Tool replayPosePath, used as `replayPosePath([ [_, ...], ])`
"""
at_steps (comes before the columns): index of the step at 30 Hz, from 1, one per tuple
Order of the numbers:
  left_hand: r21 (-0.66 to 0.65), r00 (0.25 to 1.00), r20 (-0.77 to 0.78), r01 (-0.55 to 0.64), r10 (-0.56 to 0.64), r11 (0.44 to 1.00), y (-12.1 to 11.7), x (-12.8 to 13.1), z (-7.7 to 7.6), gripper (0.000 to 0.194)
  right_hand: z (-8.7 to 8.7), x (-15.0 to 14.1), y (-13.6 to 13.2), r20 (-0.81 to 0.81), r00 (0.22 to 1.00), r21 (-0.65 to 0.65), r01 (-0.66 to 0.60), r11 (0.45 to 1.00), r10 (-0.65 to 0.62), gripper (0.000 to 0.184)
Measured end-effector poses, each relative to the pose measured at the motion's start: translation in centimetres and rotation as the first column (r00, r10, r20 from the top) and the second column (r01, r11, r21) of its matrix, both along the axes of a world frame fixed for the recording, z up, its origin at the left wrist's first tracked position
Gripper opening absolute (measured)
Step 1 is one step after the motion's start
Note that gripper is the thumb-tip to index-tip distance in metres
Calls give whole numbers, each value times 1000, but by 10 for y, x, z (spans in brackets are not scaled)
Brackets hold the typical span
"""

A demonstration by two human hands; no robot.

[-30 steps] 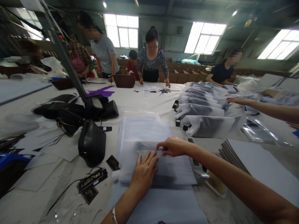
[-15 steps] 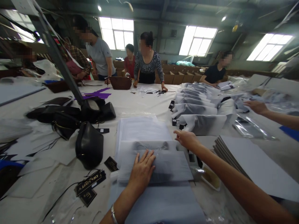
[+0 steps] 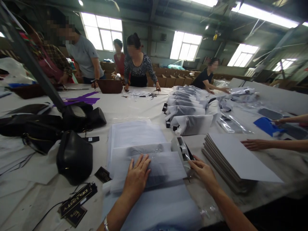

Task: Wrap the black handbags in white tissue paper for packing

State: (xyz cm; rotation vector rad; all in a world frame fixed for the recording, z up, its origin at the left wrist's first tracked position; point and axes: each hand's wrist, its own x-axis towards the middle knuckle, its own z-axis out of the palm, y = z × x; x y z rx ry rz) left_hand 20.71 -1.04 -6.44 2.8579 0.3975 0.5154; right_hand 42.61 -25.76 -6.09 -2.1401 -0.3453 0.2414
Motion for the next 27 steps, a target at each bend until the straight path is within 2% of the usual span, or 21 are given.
replayPosePath([
  [4,7,1000,16,-5,5,1000,-1,-1,0,36,17,-20,7,-73,991,260,128,957,-113,40],
  [7,8,1000,13,-3,3,1000,-1,-1,0,37,34,-35,4,-38,982,349,186,919,-184,35],
  [9,8,1000,7,1,-1,1000,-1,-1,0,37,39,-45,-1,-60,980,378,198,904,-189,35],
  [12,8,1000,11,1,-1,1000,0,-1,-1,37,33,-58,-10,-251,955,445,261,857,-161,42],
  [15,4,1000,19,-1,1,1000,0,-1,-2,37,14,-65,-17,-444,889,475,341,811,-114,45],
  [18,-2,1000,15,0,0,1000,0,-1,0,37,-7,-62,-22,-488,866,438,352,827,-111,44],
  [21,-17,1000,18,7,-7,1000,0,-1,1,38,-20,-51,-26,-388,912,377,291,879,-135,47],
  [24,-30,1000,27,7,-6,1000,0,-1,1,37,-22,-40,-35,-303,945,286,215,934,-124,50],
  [27,-29,1000,21,12,-11,1000,1,-2,1,36,-12,-36,-47,-186,977,169,140,976,-107,47],
])
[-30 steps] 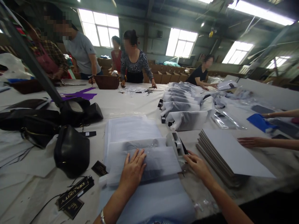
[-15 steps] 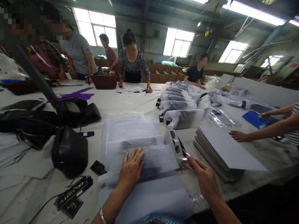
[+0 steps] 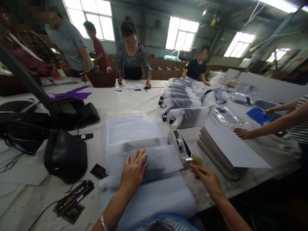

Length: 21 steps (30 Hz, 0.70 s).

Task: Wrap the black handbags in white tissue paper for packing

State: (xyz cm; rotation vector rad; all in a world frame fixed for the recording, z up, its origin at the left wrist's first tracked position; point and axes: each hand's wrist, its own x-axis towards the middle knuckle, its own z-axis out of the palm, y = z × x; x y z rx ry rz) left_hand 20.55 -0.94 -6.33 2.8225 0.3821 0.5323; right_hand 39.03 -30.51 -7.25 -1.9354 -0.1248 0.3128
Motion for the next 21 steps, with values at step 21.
replayPosePath([
  [21,-414,889,186,-315,418,854,34,-18,-14,69,123,3,236,288,-210,-574,-819,-7,934,32],
])
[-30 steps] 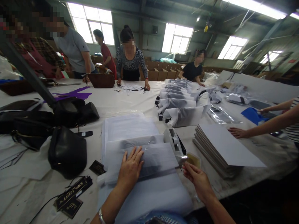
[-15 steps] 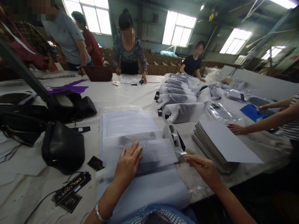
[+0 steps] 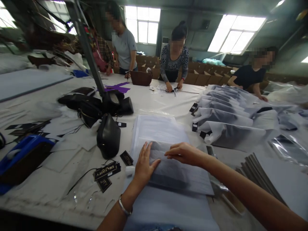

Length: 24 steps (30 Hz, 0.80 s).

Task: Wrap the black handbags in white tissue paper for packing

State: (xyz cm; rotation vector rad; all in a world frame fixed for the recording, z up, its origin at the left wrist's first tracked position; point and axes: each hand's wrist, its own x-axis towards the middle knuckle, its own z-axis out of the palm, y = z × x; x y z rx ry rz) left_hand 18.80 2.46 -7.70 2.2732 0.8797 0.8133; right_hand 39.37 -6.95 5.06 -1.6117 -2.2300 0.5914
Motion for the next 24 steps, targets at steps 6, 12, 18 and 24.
replayPosePath([
  [6,-226,999,39,14,-6,974,4,-2,-13,82,-6,-10,66,248,948,-164,-161,973,199,29],
  [12,-275,993,118,50,-18,960,3,-3,-15,82,-8,-27,95,519,838,-205,-70,976,169,60],
  [18,-285,995,94,49,-23,957,2,-5,-12,83,-13,-29,106,590,807,-196,111,974,27,83],
  [24,-276,998,45,52,-42,960,3,-6,-8,78,-18,14,87,524,815,-84,339,937,-247,77],
])
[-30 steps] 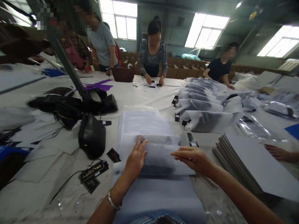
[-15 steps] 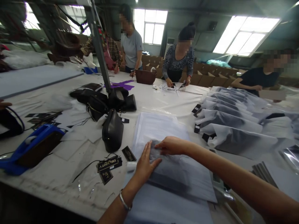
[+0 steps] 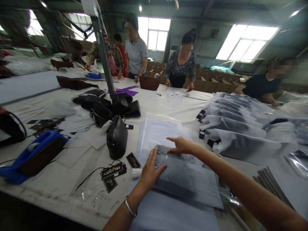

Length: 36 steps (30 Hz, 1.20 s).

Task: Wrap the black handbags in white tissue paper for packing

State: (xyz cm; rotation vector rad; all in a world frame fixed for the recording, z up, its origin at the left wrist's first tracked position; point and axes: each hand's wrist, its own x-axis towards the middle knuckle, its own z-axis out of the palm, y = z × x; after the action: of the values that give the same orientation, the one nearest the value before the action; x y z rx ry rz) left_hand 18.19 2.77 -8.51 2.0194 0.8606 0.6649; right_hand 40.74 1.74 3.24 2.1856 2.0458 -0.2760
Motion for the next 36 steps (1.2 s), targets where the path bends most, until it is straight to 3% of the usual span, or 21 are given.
replayPosePath([
  [4,76,996,-92,16,-9,997,2,-1,4,70,-5,4,-53,-69,986,200,161,966,-150,46],
  [7,253,997,-83,21,0,967,1,5,16,57,-20,-17,-108,-269,959,390,189,901,-85,40],
  [9,378,998,-64,42,-19,925,0,14,27,53,-35,-36,-141,-319,948,425,134,895,9,48],
  [11,474,994,-89,97,-63,875,0,26,35,54,-53,-53,-162,-305,952,376,91,922,30,72],
  [14,545,971,-205,218,-123,810,5,48,32,57,-79,-67,-173,-272,962,262,71,962,3,103],
  [16,533,943,-303,289,-139,795,12,60,24,55,-94,-68,-171,-215,977,271,72,960,-13,97],
  [19,469,896,-416,356,-154,808,24,67,15,55,-105,-60,-168,-125,992,391,42,919,8,82],
  [21,456,894,-419,359,-160,815,30,62,15,55,-102,-51,-164,-125,991,425,8,905,50,81],
  [23,509,918,-364,337,-157,792,34,53,19,55,-87,-40,-157,-171,982,414,0,910,78,86],
  [26,666,950,-269,304,-161,681,35,39,29,62,-49,-20,-139,-237,968,444,30,895,85,78],
  [28,752,962,-230,272,-147,601,35,37,35,68,-22,-2,-128,-242,969,537,87,839,54,60],
  [30,801,977,-188,214,-105,559,38,40,39,63,0,20,-124,-234,965,579,236,780,-119,45],
  [32,824,986,-148,165,-74,542,44,47,40,53,10,49,-131,-225,895,532,445,720,-386,35],
  [34,836,991,-117,135,-67,532,52,54,39,47,9,84,-147,-202,783,439,610,660,-588,35],
  [36,847,992,-98,122,-74,517,59,58,35,46,-2,121,-164,-159,689,316,714,625,-707,30],
])
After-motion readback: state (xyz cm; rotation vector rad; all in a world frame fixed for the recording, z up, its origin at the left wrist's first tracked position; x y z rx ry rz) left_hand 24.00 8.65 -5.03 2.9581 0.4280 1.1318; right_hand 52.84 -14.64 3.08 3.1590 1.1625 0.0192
